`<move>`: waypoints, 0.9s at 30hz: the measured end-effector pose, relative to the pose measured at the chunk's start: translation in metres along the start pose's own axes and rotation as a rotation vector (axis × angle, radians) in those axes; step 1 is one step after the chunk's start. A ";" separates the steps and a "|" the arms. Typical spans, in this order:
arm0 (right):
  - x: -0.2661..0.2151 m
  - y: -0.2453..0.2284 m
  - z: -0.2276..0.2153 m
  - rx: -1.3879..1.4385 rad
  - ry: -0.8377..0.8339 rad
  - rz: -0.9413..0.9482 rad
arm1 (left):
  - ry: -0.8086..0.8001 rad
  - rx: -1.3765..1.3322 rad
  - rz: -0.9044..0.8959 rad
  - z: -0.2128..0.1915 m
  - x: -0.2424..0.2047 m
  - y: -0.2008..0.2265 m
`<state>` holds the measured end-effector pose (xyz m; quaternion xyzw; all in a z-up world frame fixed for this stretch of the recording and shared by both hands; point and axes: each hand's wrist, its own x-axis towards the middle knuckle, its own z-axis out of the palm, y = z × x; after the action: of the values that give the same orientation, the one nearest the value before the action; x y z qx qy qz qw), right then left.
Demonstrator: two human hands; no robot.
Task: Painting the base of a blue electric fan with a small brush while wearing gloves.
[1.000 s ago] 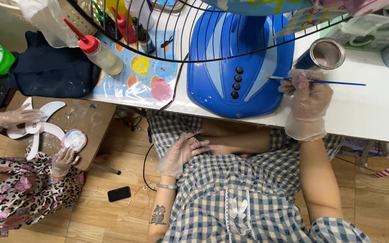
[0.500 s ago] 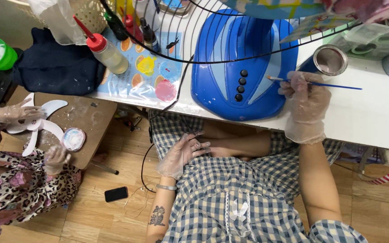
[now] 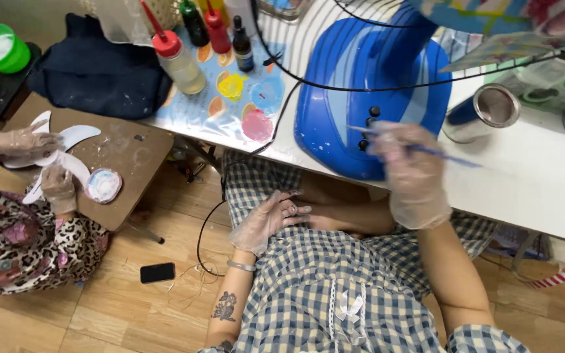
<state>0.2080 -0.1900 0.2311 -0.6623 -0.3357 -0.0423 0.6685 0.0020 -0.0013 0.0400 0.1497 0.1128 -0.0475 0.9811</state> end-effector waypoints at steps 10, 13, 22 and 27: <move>0.078 0.001 0.128 -0.691 -0.549 -0.011 | -0.160 -0.029 -0.018 -0.020 0.004 -0.002; 0.091 0.032 0.147 -0.709 -0.508 0.070 | -0.151 -0.022 -0.041 -0.021 0.004 -0.001; 0.093 0.037 0.150 -0.804 -0.563 0.012 | -0.206 -0.078 -0.030 -0.044 0.010 -0.010; 0.089 0.023 0.141 -0.781 -0.599 0.075 | -0.237 -0.082 -0.016 -0.035 0.008 -0.009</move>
<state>0.2324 -0.0235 0.2415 -0.8580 -0.4483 0.0515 0.2455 0.0010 0.0001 0.0030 0.1018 -0.0008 -0.0678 0.9925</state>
